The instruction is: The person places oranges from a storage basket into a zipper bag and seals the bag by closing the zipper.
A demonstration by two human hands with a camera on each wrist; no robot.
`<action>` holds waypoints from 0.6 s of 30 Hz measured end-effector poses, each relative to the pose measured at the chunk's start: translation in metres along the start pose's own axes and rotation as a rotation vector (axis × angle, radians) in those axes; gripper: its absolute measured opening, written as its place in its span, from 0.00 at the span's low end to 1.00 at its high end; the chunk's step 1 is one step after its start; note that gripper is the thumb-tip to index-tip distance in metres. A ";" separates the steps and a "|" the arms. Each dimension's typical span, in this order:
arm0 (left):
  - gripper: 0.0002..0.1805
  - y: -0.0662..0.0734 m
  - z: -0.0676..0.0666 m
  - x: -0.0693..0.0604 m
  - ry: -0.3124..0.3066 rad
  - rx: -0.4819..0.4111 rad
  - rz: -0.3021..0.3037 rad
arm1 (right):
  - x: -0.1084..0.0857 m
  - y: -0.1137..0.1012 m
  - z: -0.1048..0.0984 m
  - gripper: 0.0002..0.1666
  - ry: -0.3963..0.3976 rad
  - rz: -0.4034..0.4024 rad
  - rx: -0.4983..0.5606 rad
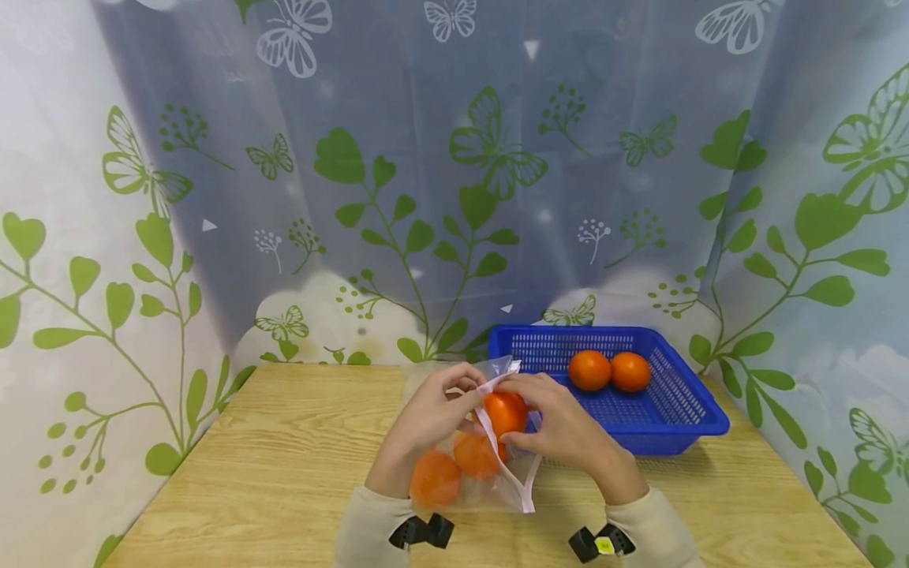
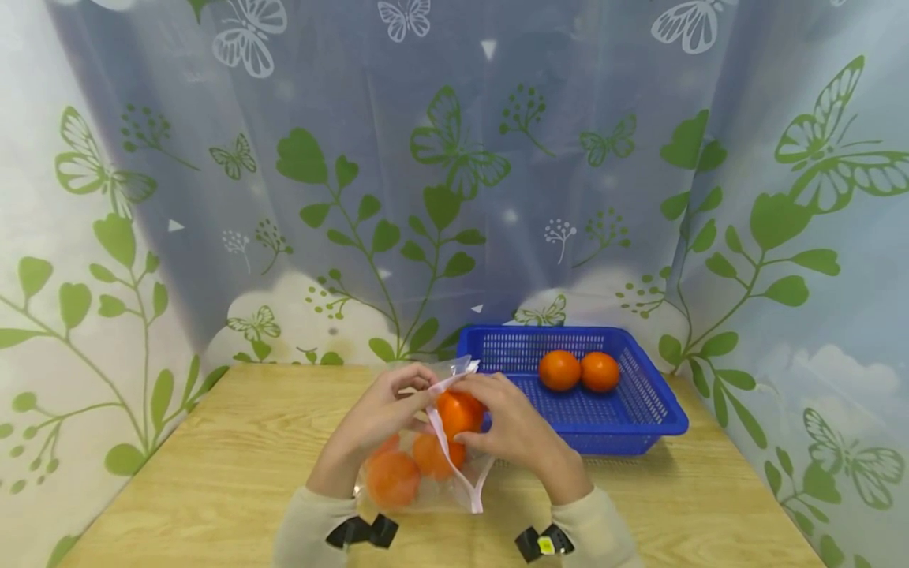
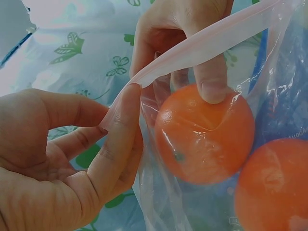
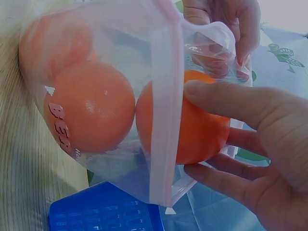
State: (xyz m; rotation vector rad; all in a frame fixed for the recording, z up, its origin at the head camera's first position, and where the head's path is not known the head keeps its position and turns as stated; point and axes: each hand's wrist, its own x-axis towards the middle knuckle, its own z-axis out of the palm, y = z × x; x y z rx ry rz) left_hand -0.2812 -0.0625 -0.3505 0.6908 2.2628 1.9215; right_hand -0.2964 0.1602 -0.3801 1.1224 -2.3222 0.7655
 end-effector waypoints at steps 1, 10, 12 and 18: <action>0.11 0.000 0.000 0.000 0.001 -0.001 0.000 | 0.000 0.000 0.000 0.36 0.000 0.001 0.018; 0.11 0.000 -0.002 0.000 0.018 -0.007 -0.018 | 0.001 0.001 0.000 0.36 0.007 -0.047 0.078; 0.10 0.001 -0.003 0.000 0.022 -0.012 -0.021 | 0.001 0.001 0.000 0.36 0.015 -0.056 0.074; 0.10 0.001 -0.004 0.000 0.022 -0.025 -0.019 | 0.002 0.002 0.000 0.34 0.072 -0.088 0.108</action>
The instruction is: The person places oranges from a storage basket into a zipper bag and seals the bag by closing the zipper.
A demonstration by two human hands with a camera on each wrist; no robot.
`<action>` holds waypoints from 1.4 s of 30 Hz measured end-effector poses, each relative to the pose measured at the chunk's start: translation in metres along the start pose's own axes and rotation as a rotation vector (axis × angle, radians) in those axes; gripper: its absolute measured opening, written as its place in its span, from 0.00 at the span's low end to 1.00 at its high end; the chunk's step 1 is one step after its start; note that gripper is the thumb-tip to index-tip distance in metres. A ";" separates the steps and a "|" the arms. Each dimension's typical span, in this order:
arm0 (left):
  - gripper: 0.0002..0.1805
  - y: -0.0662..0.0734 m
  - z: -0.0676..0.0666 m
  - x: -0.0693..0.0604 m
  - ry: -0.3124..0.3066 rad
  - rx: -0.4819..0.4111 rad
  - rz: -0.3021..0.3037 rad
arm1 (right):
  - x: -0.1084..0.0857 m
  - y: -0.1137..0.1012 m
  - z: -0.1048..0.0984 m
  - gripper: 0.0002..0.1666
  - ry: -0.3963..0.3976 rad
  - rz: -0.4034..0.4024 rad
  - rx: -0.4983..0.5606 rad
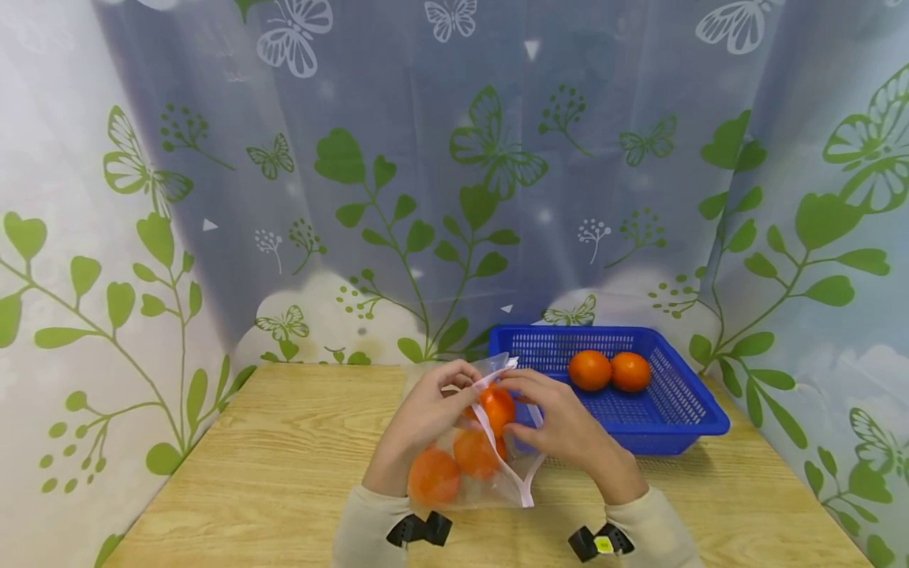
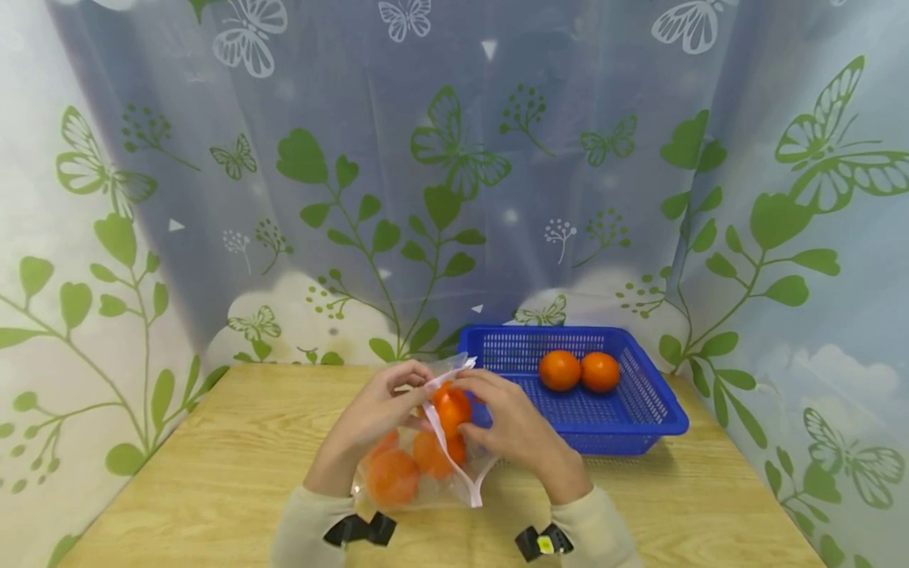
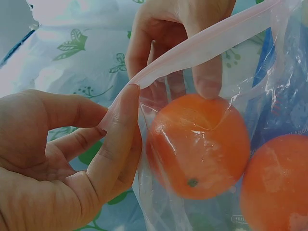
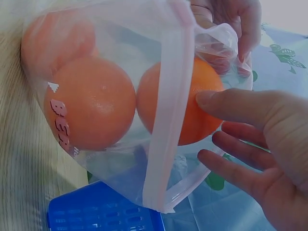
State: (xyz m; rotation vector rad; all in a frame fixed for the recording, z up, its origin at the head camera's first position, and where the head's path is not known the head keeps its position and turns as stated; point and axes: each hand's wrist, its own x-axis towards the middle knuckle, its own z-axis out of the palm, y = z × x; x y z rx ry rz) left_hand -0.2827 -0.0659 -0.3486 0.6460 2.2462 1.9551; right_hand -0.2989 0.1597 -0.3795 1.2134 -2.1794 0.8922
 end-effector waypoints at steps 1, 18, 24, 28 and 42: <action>0.10 0.000 0.000 0.000 0.001 0.000 0.001 | 0.000 0.001 0.000 0.33 0.015 -0.007 -0.007; 0.08 -0.002 0.001 0.002 0.031 -0.005 0.004 | -0.001 0.004 0.003 0.18 0.095 -0.026 -0.089; 0.09 -0.003 0.001 0.002 0.068 -0.001 -0.013 | -0.001 0.003 -0.002 0.15 0.092 -0.024 -0.048; 0.08 -0.002 0.001 0.002 0.072 0.009 -0.013 | -0.001 0.001 -0.008 0.16 0.075 0.016 -0.024; 0.08 -0.001 0.001 0.000 0.090 0.005 -0.025 | -0.008 0.000 -0.052 0.23 -0.079 0.305 -0.062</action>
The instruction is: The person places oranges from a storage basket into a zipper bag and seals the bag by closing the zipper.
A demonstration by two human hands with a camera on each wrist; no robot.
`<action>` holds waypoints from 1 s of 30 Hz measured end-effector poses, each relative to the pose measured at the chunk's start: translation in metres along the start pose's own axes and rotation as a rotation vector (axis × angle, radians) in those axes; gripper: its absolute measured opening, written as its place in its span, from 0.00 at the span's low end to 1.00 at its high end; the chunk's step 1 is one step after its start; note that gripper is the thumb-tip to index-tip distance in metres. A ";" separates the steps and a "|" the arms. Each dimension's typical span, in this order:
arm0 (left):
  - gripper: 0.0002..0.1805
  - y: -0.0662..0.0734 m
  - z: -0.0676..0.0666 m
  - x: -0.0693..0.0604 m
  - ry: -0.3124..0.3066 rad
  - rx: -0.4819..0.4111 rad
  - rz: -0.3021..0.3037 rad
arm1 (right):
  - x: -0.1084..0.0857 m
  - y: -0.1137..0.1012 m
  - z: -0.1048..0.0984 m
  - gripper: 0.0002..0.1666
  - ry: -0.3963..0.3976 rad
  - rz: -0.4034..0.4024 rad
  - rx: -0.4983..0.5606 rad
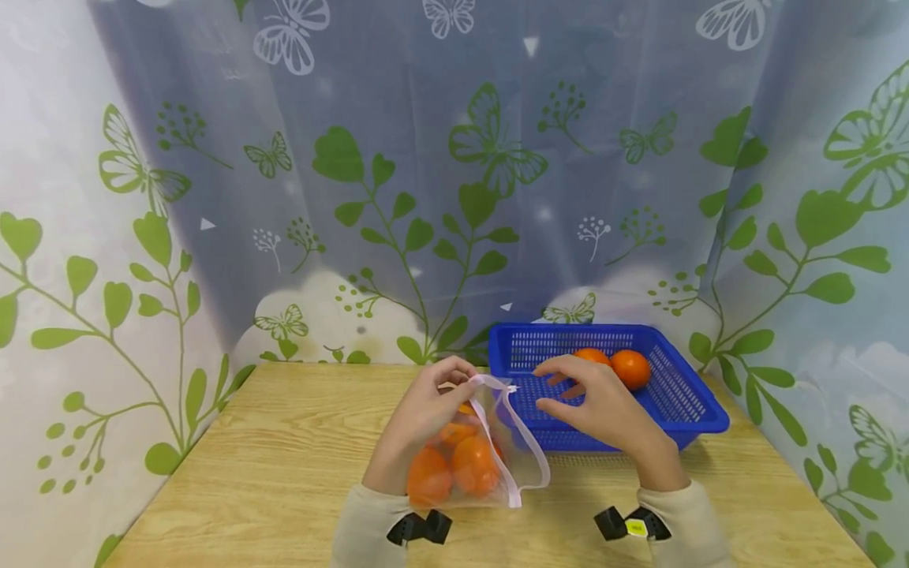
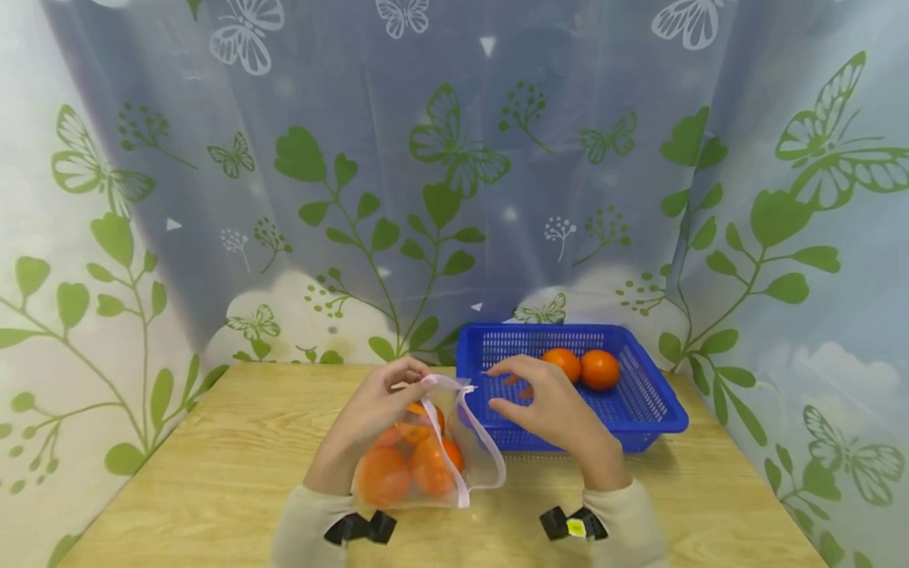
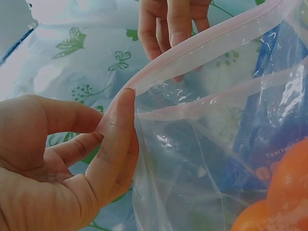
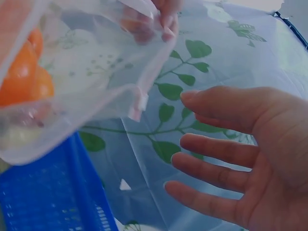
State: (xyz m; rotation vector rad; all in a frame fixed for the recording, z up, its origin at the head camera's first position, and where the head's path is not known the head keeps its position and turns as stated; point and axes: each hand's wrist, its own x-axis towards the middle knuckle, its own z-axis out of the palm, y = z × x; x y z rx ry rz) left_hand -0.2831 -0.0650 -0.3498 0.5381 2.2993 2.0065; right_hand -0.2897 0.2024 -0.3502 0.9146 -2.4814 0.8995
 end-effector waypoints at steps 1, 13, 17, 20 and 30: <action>0.08 0.000 0.000 0.000 -0.001 -0.001 0.000 | 0.000 0.001 -0.003 0.23 -0.004 0.009 -0.008; 0.08 -0.001 -0.002 0.002 0.000 -0.008 -0.008 | 0.018 0.022 -0.035 0.19 -0.107 0.078 -0.110; 0.08 -0.001 -0.002 0.002 -0.004 -0.010 -0.007 | 0.028 0.029 -0.042 0.18 -0.170 0.099 -0.137; 0.08 -0.002 -0.002 0.002 -0.003 -0.010 -0.003 | 0.036 0.036 -0.045 0.18 -0.213 0.108 -0.159; 0.08 -0.002 -0.002 0.001 0.000 -0.014 0.000 | 0.064 0.063 -0.054 0.19 -0.358 0.145 -0.216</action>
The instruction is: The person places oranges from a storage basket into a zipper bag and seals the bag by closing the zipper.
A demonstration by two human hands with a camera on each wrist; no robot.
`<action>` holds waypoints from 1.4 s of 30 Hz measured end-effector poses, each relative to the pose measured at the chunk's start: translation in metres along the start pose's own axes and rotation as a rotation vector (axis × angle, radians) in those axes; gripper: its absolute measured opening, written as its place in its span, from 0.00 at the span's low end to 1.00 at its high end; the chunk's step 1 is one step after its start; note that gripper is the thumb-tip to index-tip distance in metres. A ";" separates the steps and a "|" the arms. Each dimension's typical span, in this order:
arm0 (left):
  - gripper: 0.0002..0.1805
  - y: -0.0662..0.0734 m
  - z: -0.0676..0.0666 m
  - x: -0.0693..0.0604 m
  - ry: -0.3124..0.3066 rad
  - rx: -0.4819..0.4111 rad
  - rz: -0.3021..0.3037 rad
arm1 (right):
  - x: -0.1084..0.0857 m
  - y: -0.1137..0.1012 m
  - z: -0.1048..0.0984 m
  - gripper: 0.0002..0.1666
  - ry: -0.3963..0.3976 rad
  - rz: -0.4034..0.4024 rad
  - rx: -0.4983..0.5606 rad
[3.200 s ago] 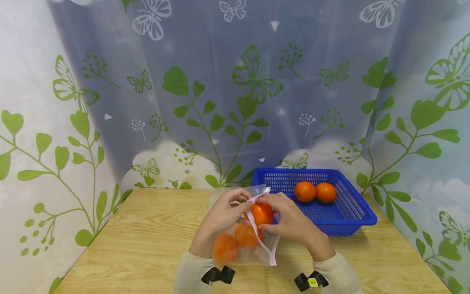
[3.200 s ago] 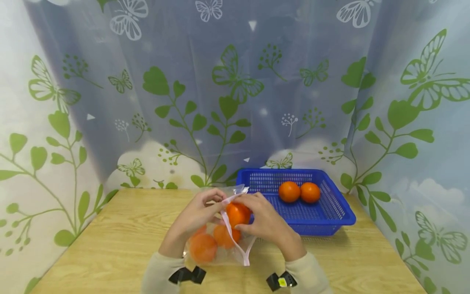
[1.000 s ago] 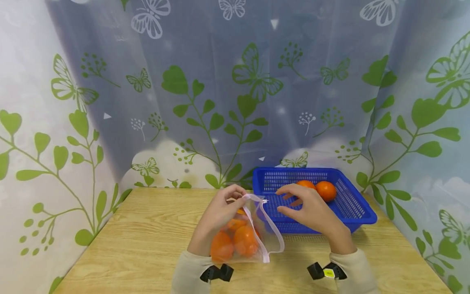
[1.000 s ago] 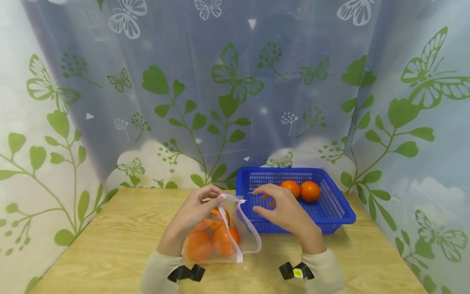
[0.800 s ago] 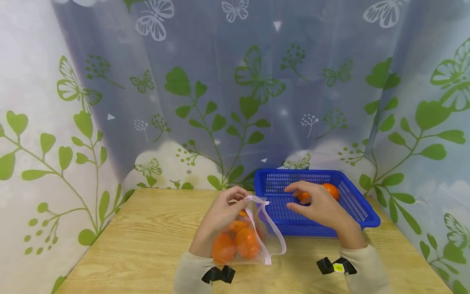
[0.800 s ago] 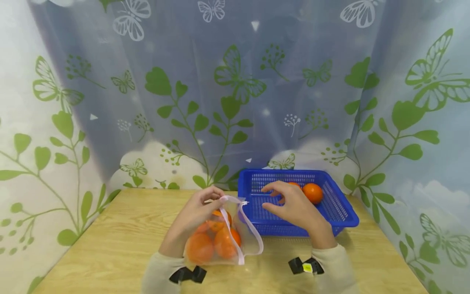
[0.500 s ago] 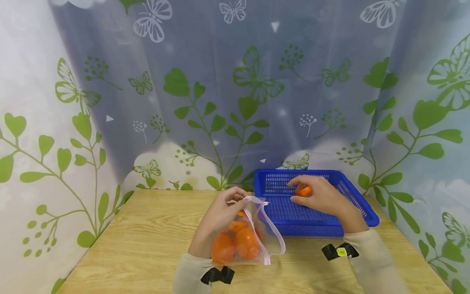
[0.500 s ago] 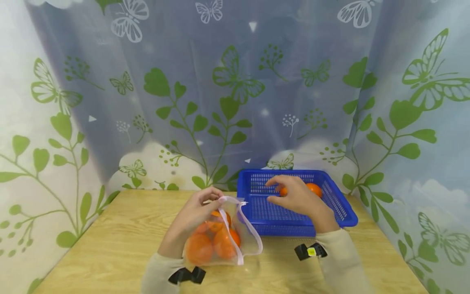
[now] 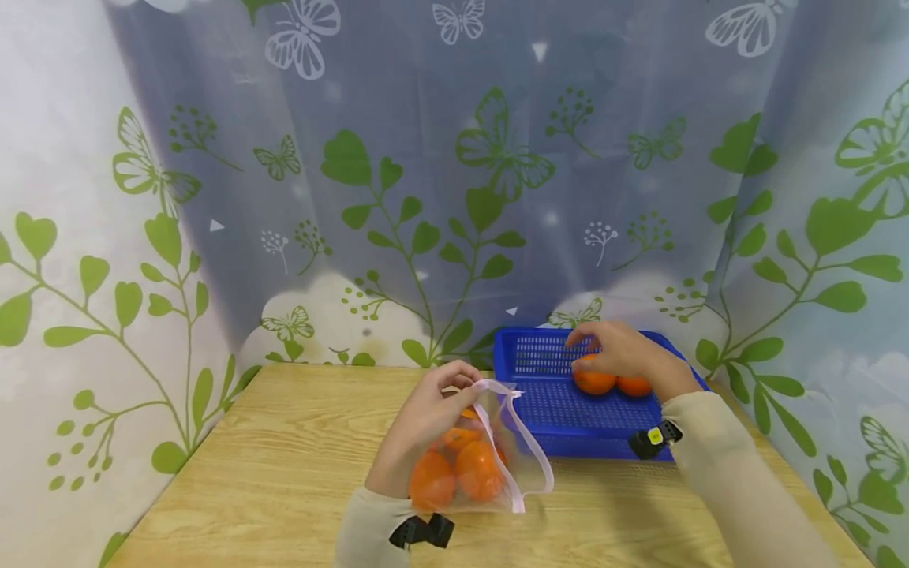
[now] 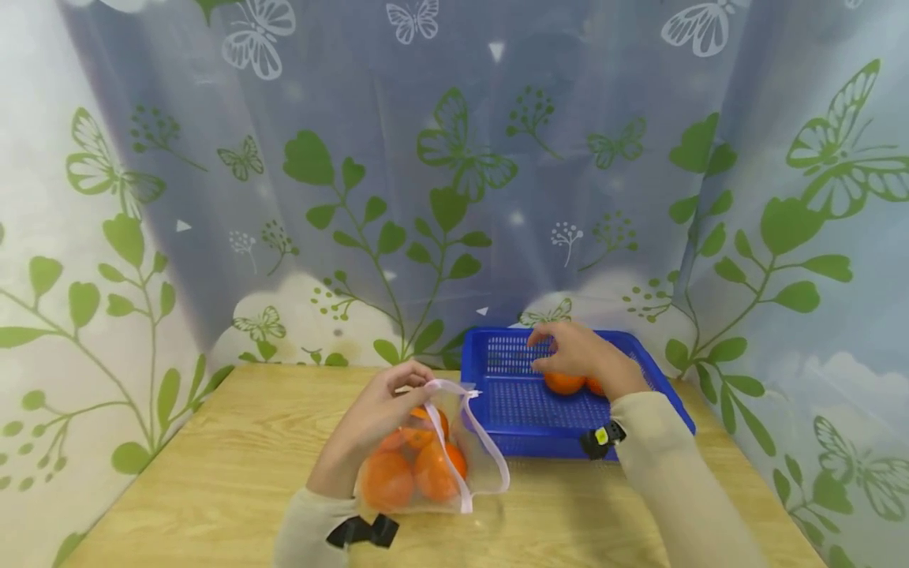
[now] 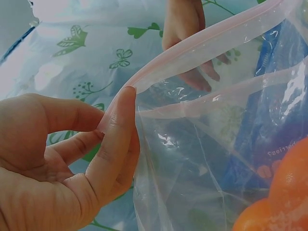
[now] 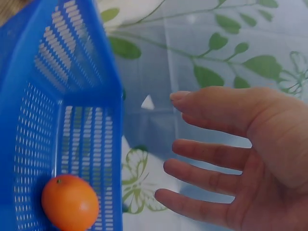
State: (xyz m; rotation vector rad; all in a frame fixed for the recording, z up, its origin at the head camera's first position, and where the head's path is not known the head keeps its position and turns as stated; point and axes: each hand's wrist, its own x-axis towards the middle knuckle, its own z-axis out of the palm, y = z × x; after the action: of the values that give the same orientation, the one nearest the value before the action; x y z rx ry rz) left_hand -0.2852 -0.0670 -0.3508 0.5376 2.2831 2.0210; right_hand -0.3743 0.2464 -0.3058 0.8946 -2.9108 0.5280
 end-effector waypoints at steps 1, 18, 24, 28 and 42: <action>0.08 0.000 0.000 0.000 -0.001 0.000 0.001 | 0.003 0.003 -0.001 0.19 -0.010 -0.001 0.002; 0.09 0.000 -0.003 0.000 -0.019 -0.012 0.004 | 0.033 0.045 0.005 0.22 -0.143 0.140 0.004; 0.08 0.000 -0.004 -0.001 -0.016 -0.010 0.010 | 0.039 0.064 0.020 0.26 -0.142 0.226 -0.027; 0.07 -0.001 -0.003 0.000 -0.018 -0.005 0.012 | 0.040 0.070 0.030 0.30 -0.174 0.312 0.004; 0.08 -0.004 0.001 -0.003 -0.010 0.000 0.006 | 0.041 0.078 0.049 0.36 -0.283 0.455 0.011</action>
State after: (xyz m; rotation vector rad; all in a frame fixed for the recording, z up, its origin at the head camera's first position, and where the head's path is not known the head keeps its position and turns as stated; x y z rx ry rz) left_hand -0.2829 -0.0672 -0.3552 0.5546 2.2788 2.0160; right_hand -0.4489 0.2689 -0.3696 0.3169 -3.3895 0.4700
